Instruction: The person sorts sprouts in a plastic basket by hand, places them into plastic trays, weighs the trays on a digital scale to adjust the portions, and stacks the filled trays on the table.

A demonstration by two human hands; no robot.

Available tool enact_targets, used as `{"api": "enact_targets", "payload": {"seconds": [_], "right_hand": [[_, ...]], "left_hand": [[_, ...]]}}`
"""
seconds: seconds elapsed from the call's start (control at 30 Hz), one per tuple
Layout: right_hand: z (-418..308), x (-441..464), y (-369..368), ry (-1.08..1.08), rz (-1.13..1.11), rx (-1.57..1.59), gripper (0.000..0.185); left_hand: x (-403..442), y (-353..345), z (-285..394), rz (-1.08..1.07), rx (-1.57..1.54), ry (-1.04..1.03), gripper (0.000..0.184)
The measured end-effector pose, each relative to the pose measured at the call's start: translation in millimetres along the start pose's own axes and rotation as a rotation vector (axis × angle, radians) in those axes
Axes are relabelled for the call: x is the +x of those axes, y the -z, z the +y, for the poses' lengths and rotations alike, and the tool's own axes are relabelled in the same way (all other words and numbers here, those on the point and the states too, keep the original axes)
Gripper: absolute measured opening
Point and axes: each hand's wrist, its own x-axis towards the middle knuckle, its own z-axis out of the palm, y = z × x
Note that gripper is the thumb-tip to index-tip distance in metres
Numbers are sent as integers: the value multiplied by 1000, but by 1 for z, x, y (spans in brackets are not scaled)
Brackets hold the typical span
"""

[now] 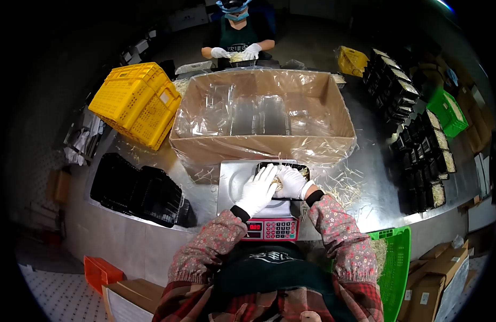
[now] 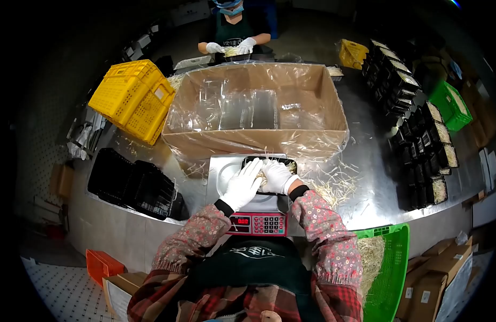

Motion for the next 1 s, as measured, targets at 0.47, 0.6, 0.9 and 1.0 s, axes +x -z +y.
{"api": "enact_targets", "payload": {"seconds": [0.47,0.6,0.9,1.0], "right_hand": [[75,-123,126,-226,297,435,77],[76,-115,110,-241,225,290,90],[49,-62,71,-111,-75,-118,114],[56,-71,68,-77,-39,-22,93]], "left_hand": [[-9,77,-32,368,-580,328,57],[7,86,-58,293,-252,358,65],[14,-18,37,-84,12,-194,81],[28,-10,37,-166,-66,-99,81]]}}
